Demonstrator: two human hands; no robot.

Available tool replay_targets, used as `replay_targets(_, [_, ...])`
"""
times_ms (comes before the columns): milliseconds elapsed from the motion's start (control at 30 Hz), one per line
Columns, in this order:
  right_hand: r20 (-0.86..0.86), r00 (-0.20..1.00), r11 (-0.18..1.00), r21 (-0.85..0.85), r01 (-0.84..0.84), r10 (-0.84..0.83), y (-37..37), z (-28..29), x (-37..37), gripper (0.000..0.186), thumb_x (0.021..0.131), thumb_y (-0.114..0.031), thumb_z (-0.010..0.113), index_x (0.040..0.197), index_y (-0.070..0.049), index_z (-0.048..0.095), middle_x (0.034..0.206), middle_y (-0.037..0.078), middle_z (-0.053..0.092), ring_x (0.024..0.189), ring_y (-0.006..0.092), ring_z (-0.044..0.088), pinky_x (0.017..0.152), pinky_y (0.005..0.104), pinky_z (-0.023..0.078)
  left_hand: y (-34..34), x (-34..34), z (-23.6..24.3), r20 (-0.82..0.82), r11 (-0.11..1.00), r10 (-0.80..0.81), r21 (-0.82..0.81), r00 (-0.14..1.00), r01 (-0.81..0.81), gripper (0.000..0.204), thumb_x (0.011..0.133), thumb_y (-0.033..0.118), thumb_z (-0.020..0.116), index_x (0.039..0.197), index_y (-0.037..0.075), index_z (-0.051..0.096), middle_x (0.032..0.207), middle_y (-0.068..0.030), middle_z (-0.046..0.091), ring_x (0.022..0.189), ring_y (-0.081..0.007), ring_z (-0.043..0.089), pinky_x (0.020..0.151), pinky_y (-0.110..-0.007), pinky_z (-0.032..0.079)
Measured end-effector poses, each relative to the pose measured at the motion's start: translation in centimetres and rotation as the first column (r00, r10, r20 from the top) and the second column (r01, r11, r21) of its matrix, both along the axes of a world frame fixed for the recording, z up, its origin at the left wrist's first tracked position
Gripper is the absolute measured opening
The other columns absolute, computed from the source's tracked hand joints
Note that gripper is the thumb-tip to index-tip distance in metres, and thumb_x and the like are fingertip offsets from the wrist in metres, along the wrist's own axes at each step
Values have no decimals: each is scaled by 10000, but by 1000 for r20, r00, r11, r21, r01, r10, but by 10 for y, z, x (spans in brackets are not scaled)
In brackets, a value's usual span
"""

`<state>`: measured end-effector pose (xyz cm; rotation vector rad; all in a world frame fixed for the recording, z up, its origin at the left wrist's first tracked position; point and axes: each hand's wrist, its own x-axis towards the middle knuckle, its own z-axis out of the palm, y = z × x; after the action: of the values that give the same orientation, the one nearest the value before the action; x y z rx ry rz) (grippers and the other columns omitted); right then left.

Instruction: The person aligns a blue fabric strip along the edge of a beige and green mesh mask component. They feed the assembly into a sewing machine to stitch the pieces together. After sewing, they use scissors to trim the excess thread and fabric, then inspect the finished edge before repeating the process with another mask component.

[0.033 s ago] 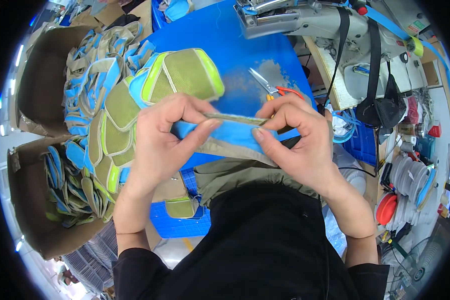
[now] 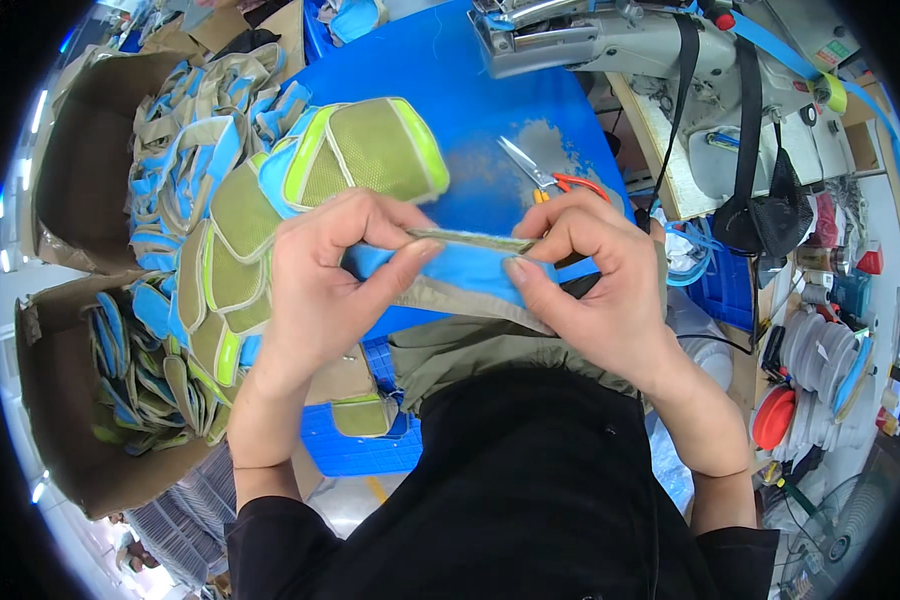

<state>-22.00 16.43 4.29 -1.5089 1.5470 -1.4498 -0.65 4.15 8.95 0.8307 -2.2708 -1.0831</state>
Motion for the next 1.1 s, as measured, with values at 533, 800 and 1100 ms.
replay_targets(533, [-136,991,995,-94,-17,4,-7,3,-2,224,770,-22,805,736,-27,584,869,113,661,816,298,655,713,385,491,-4,0,-2,-71,980,-39,-198,997,24,253,785,-48,836,745,34,600,873,-102,766,737,-191,706,647,-297,518])
replay_targets(800, [0,1000,999,-8,-31,31,-11,5,-4,225,806,-20,773,754,-28,554,791,95,631,727,252,611,634,364,449,-12,-7,16,3,991,-54,-125,999,54,242,780,-52,829,724,28,608,849,-104,748,752,-162,698,671,-279,520])
replay_targets(1100, [428,861,861,291,-417,273,-26,38,-26,178,962,-51,701,1124,17,734,758,-41,632,665,12,534,578,213,416,-68,-38,54,128,951,-307,69,943,301,280,778,-7,854,700,27,587,826,-84,735,740,-114,670,689,-273,515])
